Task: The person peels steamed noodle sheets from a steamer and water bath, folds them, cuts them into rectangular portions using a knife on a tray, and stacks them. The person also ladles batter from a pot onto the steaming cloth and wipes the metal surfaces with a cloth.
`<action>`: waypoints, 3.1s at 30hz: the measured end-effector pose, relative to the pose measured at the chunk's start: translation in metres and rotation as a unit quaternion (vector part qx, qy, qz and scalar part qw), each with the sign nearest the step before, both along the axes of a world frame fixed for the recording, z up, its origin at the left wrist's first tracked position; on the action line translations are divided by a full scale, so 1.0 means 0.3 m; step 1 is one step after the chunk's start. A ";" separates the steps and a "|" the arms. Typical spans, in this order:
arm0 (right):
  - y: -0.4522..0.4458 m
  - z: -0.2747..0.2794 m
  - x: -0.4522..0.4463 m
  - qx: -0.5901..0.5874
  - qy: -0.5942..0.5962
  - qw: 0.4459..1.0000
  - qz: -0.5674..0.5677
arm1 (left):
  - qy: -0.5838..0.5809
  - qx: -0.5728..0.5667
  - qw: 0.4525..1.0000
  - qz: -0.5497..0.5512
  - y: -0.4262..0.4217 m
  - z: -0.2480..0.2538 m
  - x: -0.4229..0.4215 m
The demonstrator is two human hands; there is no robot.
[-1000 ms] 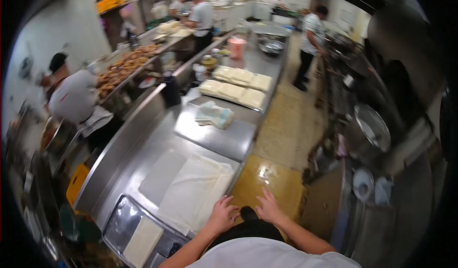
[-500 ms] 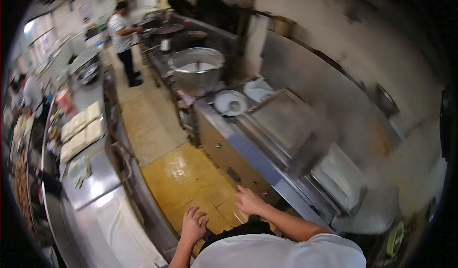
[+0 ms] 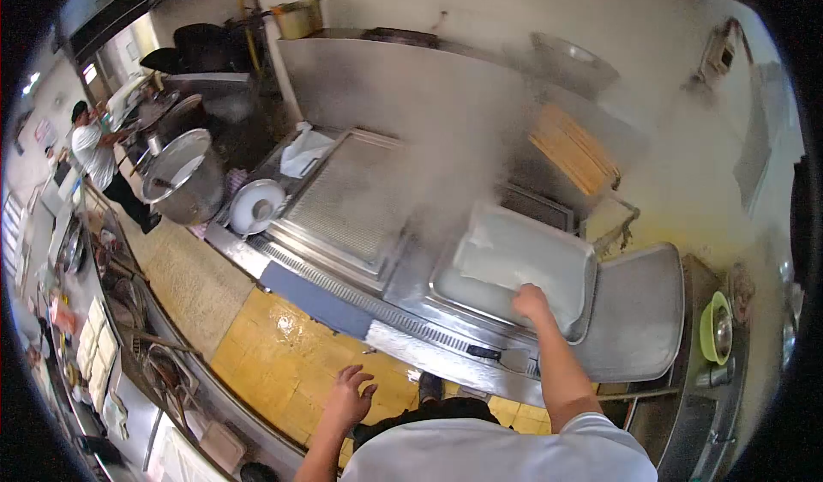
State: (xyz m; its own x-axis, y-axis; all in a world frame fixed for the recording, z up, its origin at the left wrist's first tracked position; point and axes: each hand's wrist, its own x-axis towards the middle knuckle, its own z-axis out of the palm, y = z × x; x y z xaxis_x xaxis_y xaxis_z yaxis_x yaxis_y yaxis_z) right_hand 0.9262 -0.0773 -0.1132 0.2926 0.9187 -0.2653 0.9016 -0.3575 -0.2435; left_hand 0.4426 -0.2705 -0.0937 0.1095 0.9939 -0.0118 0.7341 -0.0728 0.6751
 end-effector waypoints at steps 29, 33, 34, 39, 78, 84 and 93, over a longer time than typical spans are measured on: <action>-0.254 0.173 0.400 -0.159 -0.035 0.987 0.004 | 0.262 -0.058 0.878 -0.396 1.011 0.032 0.821; -0.241 0.163 0.402 -0.009 -0.036 0.997 -0.074 | 0.129 0.048 0.932 -0.336 1.030 0.112 0.818; -0.229 0.118 0.413 0.021 -0.046 0.997 -0.062 | 0.167 0.060 0.926 -0.334 1.033 0.102 0.828; -0.153 0.093 0.445 -0.044 -0.025 0.996 -0.072 | 0.257 0.053 0.896 -0.358 1.057 0.012 0.854; 0.380 -0.106 0.398 0.065 -0.066 0.990 0.104 | 0.148 0.118 0.930 -0.316 1.426 -0.116 0.985; 0.317 -0.014 0.381 0.202 -0.017 0.979 0.013 | 0.148 0.120 0.931 -0.311 1.418 -0.103 0.986; 0.343 -0.073 0.335 0.132 -0.086 0.987 0.038 | 0.116 0.159 0.930 -0.310 1.416 -0.137 0.969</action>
State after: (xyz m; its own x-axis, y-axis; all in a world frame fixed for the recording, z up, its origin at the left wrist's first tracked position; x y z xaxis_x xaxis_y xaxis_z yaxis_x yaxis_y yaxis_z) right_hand 1.0267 0.0255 -0.1352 0.2399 0.9702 0.0332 0.9596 -0.2318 -0.1597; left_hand 0.7334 0.1543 -0.1348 0.6941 0.6976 0.1777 0.6077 -0.7001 0.3748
